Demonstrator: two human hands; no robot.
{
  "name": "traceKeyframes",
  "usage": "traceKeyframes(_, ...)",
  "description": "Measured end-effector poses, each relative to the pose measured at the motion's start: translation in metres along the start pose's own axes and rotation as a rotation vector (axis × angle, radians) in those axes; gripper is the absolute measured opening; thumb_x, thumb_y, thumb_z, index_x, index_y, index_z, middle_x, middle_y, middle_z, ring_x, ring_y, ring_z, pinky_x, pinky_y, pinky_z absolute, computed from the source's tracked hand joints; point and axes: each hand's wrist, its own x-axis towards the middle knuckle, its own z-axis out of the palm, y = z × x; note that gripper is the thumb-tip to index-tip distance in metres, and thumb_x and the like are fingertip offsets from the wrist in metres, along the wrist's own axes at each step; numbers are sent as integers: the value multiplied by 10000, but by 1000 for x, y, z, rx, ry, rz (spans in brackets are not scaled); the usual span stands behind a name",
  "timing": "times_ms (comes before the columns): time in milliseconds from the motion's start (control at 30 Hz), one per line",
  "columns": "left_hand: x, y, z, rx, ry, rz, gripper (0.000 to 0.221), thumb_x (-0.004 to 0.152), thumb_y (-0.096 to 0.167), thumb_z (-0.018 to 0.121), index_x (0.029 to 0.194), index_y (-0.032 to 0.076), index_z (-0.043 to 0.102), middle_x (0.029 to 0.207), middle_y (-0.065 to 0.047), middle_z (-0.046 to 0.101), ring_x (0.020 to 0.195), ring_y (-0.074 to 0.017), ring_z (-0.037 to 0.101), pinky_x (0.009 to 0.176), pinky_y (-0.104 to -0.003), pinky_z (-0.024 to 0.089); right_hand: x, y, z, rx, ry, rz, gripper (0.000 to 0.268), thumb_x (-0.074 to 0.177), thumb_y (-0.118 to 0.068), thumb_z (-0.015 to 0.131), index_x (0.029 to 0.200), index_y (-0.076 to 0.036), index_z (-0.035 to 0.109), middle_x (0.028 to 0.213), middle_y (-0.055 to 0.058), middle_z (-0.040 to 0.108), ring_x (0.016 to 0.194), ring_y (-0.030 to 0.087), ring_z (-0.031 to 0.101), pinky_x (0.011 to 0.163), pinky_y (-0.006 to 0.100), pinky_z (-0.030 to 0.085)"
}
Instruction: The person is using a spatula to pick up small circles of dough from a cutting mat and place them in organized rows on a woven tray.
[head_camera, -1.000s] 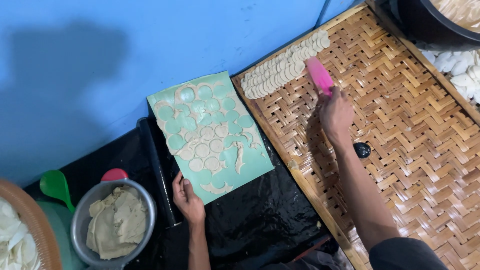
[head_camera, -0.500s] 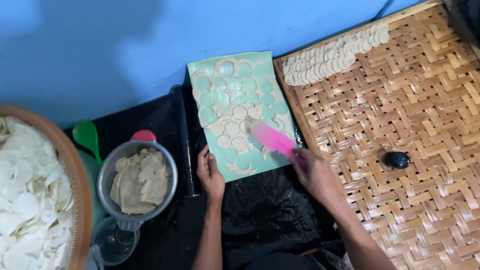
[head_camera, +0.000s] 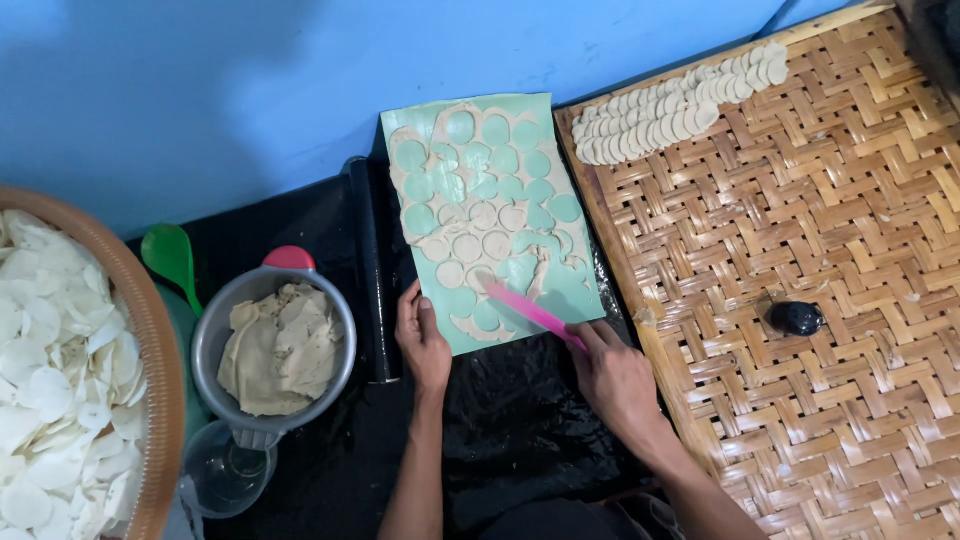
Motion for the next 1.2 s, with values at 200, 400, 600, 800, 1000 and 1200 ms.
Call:
traceKeyframes(200, -1, -2, -1, 46, 4, -13, 330, 1082, 80, 456, 1373, -39, 553, 1145, -119, 689, 1039, -147, 624, 937, -286, 483, 1, -4, 2, -83, 66, 111, 182, 959, -240, 598, 1098, -156, 681, 1046, 85, 710, 703, 393, 695, 565, 498, 540)
traceKeyframes(400, 0, 5, 2, 50, -2, 9, 327, 1074, 76, 445, 1360, -44, 551, 1192, -119, 688, 1079, -153, 632, 966, -293, 480, -3, -3, -1, -49, 152, 109, 175, 970, -210, 607, 1105, -112, 661, 1011, 108, 703, 695, 392, 694, 574, 494, 538)
traceKeyframes(600, -1, 10, 2, 41, -6, -40, 335, 1070, 83, 449, 1367, -34, 549, 1150, -127, 695, 1035, -157, 638, 930, -292, 493, -8, -1, 7, 19, 98, 86, 195, 951, -206, 621, 1107, -91, 647, 1002, 131, 695, 681, 399, 691, 593, 494, 552)
traceKeyframes(800, -1, 9, 3, 63, 13, -48, 322, 1074, 90, 454, 1352, -29, 561, 1147, -117, 698, 1027, -150, 642, 923, -288, 496, 3, -2, 9, 5, 93, 68, 193, 947, -177, 603, 1113, -87, 640, 1044, 136, 692, 674, 398, 691, 569, 489, 548)
traceKeyframes(1000, 0, 9, 3, 75, 17, -2, 324, 1070, 86, 457, 1348, -38, 568, 1155, -115, 698, 1046, -148, 636, 944, -286, 484, 5, -11, 2, -28, 114, 129, 187, 970, -199, 610, 1114, -83, 636, 969, 136, 680, 677, 391, 690, 564, 489, 545)
traceKeyframes(1200, 0, 4, 2, 80, 14, 2, 315, 1072, 83, 465, 1343, -41, 567, 1162, -122, 687, 1042, -154, 632, 942, -290, 488, 5, -7, 9, 25, 99, 76, 197, 950, -208, 620, 1104, -87, 645, 970, 128, 685, 677, 393, 688, 576, 485, 548)
